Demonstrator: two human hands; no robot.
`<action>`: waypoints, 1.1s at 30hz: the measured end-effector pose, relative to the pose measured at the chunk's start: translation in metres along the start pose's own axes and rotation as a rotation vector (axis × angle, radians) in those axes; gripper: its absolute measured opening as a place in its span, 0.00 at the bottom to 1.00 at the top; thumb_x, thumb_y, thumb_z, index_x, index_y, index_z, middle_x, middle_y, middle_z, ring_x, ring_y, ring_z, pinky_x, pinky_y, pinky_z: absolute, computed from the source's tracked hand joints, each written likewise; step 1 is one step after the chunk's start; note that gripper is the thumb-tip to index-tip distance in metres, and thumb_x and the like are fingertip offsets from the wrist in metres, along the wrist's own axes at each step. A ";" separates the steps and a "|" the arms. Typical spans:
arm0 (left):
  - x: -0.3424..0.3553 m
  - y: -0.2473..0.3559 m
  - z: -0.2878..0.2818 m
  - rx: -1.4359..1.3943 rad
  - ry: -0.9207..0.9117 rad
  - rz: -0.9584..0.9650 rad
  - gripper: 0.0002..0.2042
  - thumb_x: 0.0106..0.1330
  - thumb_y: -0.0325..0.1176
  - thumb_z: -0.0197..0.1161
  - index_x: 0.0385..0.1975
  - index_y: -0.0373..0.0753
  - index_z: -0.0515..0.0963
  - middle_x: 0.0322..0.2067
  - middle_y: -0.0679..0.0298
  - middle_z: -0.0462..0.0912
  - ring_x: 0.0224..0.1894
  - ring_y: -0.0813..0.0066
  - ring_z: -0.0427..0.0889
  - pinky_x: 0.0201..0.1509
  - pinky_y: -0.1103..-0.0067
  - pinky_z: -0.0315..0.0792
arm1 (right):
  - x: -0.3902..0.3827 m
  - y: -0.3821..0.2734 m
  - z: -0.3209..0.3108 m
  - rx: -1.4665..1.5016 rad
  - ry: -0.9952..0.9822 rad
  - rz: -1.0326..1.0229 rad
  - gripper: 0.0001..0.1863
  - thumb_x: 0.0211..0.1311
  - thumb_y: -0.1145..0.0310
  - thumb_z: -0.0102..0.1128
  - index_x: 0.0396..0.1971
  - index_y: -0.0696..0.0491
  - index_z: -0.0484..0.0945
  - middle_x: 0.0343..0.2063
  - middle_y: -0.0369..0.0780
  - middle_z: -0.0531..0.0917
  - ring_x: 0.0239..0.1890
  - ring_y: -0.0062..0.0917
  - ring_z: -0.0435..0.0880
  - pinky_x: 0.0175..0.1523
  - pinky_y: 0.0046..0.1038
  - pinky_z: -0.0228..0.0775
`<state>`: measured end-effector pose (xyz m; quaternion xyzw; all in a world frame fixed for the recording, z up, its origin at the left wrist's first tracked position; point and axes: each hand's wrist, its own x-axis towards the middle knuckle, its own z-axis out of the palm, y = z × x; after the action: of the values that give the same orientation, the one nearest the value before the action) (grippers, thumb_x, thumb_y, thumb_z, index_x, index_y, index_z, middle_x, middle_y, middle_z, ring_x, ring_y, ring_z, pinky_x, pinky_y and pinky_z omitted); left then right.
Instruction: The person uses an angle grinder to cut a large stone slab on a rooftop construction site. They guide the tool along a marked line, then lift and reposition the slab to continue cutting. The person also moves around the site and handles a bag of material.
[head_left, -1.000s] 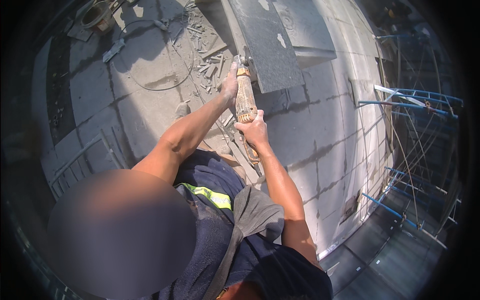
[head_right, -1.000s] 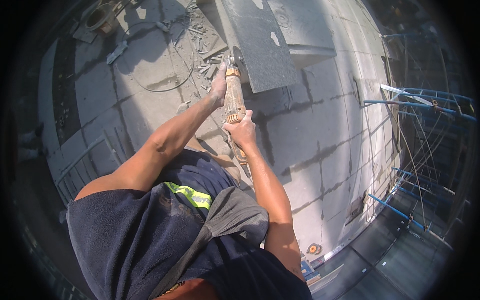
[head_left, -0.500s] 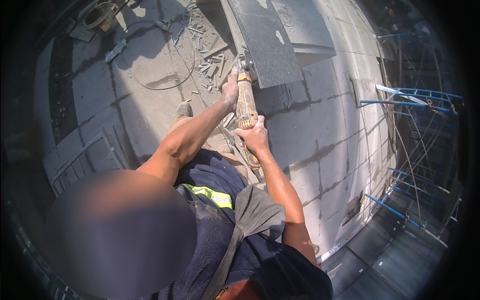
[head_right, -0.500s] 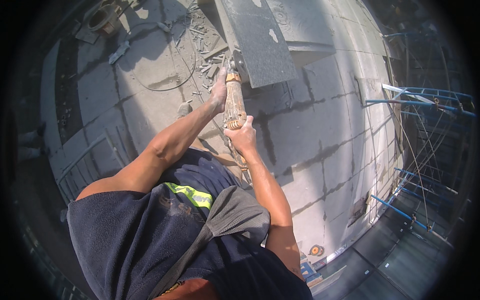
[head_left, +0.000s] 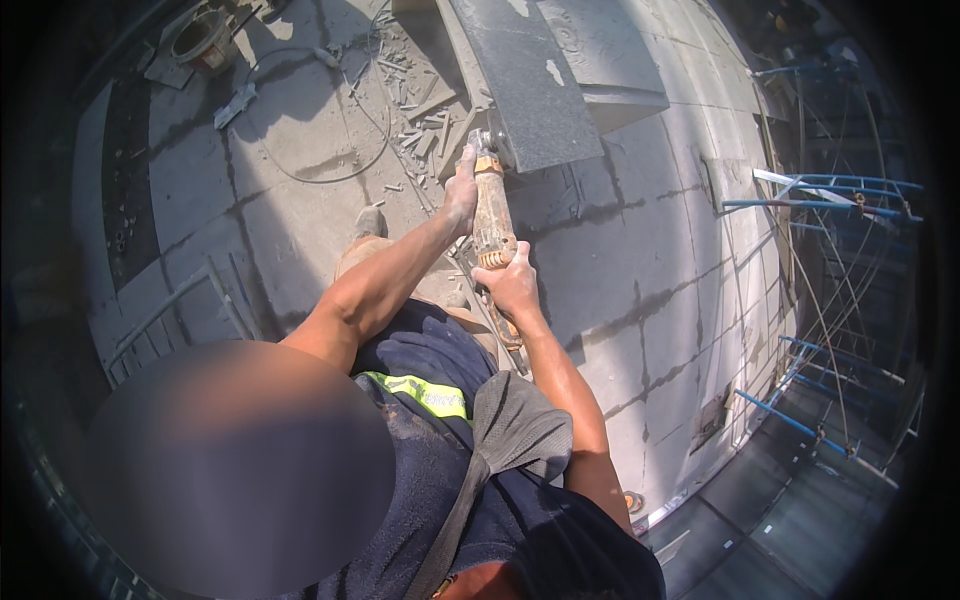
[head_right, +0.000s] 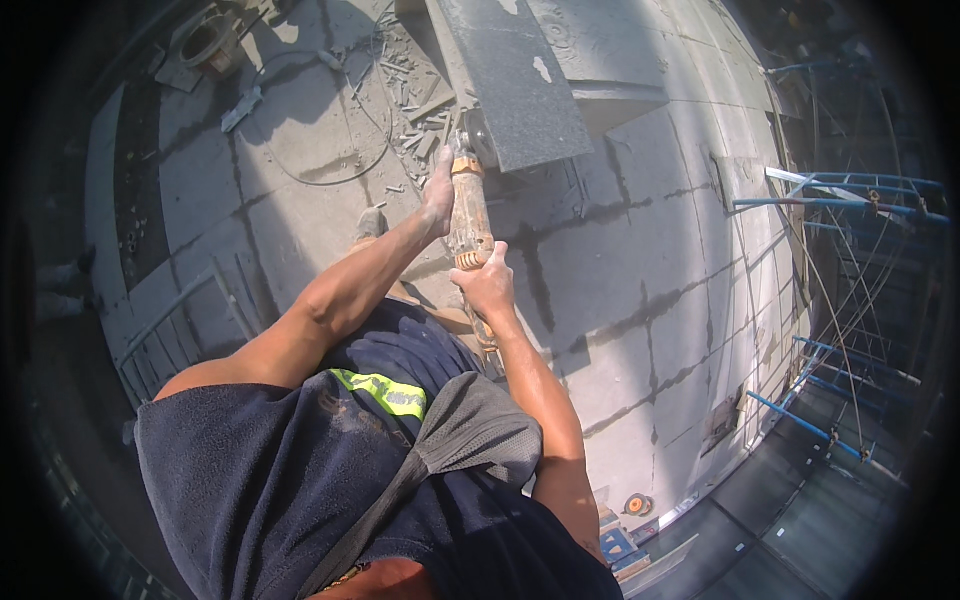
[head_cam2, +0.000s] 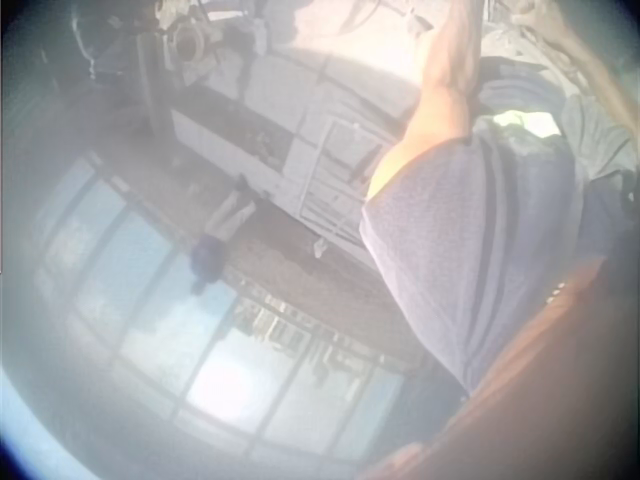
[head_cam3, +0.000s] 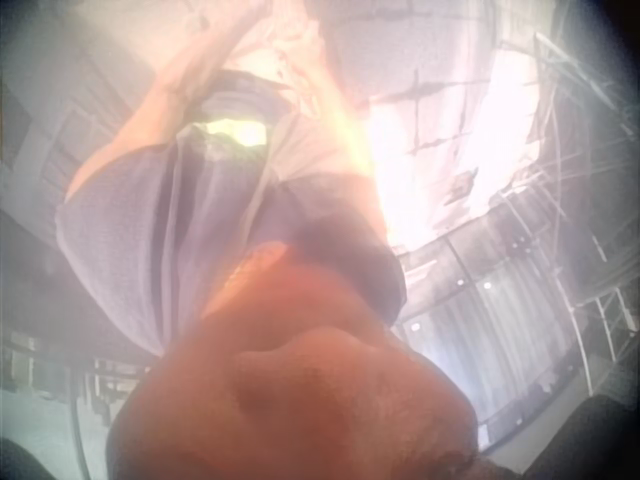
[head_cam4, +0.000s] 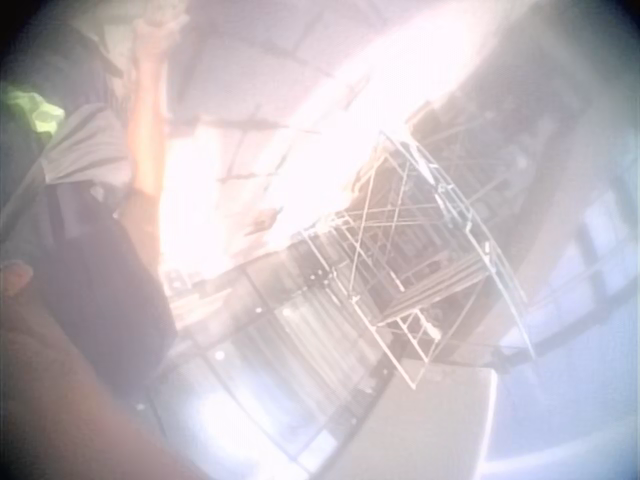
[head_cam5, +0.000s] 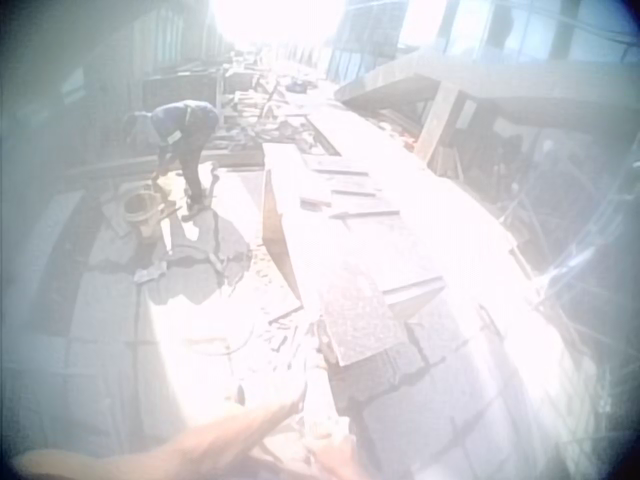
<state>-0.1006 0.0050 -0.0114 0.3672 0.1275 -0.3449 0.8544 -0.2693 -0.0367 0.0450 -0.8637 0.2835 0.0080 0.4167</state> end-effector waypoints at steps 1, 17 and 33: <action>0.003 -0.001 -0.001 -0.007 -0.001 0.007 0.31 0.65 0.65 0.48 0.35 0.37 0.77 0.24 0.63 0.77 0.21 0.73 0.77 0.24 0.73 0.75 | 0.001 -0.001 0.000 -0.005 0.000 -0.005 0.36 0.41 0.61 0.70 0.45 0.60 0.57 0.31 0.59 0.81 0.39 0.55 0.81 0.46 0.44 0.74; 0.024 0.038 0.011 0.045 -0.039 0.032 0.31 0.66 0.67 0.44 0.39 0.40 0.75 0.26 0.63 0.78 0.25 0.73 0.77 0.28 0.71 0.76 | 0.050 -0.019 0.003 0.012 -0.055 0.069 0.36 0.41 0.62 0.69 0.47 0.61 0.59 0.33 0.60 0.81 0.40 0.52 0.83 0.47 0.41 0.75; 0.000 0.001 -0.001 0.043 0.032 0.027 0.30 0.66 0.66 0.44 0.36 0.41 0.75 0.24 0.64 0.76 0.22 0.74 0.76 0.27 0.71 0.75 | -0.007 -0.018 -0.009 0.015 -0.056 0.076 0.36 0.41 0.62 0.70 0.46 0.61 0.59 0.33 0.59 0.81 0.39 0.50 0.84 0.46 0.39 0.76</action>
<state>-0.0997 0.0061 -0.0119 0.3929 0.1286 -0.3302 0.8486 -0.2681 -0.0312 0.0660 -0.8484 0.3046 0.0458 0.4305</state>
